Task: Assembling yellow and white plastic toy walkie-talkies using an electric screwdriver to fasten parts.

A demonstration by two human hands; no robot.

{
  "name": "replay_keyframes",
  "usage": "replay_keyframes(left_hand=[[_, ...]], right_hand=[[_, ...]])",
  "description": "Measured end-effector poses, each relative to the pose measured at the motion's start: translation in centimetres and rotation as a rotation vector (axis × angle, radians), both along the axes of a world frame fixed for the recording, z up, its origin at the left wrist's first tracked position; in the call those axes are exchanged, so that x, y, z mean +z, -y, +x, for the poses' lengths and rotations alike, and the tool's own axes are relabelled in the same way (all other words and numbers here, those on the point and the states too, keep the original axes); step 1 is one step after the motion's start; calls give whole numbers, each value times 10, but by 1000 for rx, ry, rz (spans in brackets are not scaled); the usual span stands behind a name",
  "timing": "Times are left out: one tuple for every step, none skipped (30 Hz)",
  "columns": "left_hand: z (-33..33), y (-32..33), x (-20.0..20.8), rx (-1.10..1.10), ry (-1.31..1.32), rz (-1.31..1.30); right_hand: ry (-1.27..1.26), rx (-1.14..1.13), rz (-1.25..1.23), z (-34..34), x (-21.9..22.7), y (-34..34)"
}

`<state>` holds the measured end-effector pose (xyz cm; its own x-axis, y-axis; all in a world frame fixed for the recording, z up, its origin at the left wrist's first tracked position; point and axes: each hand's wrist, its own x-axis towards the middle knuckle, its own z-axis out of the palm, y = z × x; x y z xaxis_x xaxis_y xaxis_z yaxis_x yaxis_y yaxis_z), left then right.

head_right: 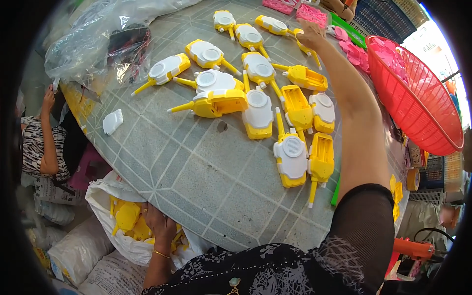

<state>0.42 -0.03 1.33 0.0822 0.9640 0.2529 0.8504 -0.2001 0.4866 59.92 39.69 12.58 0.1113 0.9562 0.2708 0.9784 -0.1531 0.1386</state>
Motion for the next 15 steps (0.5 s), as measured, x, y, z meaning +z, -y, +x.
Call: replay_keyframes(left_hand=[[2, -1, 0, -9, 5, 3], [3, -3, -1, -19, 11, 6], [2, -2, 0, -12, 4, 0], [2, -3, 0, -21, 8, 5], [2, -3, -1, -32, 14, 11], [0, -1, -1, -29, 10, 7], [-1, 0, -3, -22, -7, 14], [-2, 0, -4, -17, -21, 23], [-2, -1, -4, -22, -9, 27], [-1, -1, -3, -26, 0, 14], [0, -2, -3, -30, 12, 3], [-1, -2, -3, -22, 12, 5], [-2, -1, -3, -17, -3, 9], [-3, 0, -4, -16, -14, 13], [-3, -1, -5, -15, -9, 18]], right_hand=[[-32, -21, -51, 1, -6, -12], [-63, -43, -101, 4, -11, -22], [-70, -36, -107, -1, -16, -29], [-93, -77, -142, -5, -19, -35], [-114, -122, -176, -7, -21, -39], [-135, -165, -210, -9, -24, -41], [-84, -93, -127, -10, -28, -39], [-83, -94, -129, -9, -32, -34], [-140, -27, -138, -2, -35, -28], [-199, 41, -148, 3, -39, -21], [-217, 157, -33, 9, -47, -7], [-247, 179, -75, -1, -46, 4], [-273, 197, -115, -9, -44, 17], [-195, 203, -133, -14, -41, 30], [-131, 260, -160, -16, -35, 43]])
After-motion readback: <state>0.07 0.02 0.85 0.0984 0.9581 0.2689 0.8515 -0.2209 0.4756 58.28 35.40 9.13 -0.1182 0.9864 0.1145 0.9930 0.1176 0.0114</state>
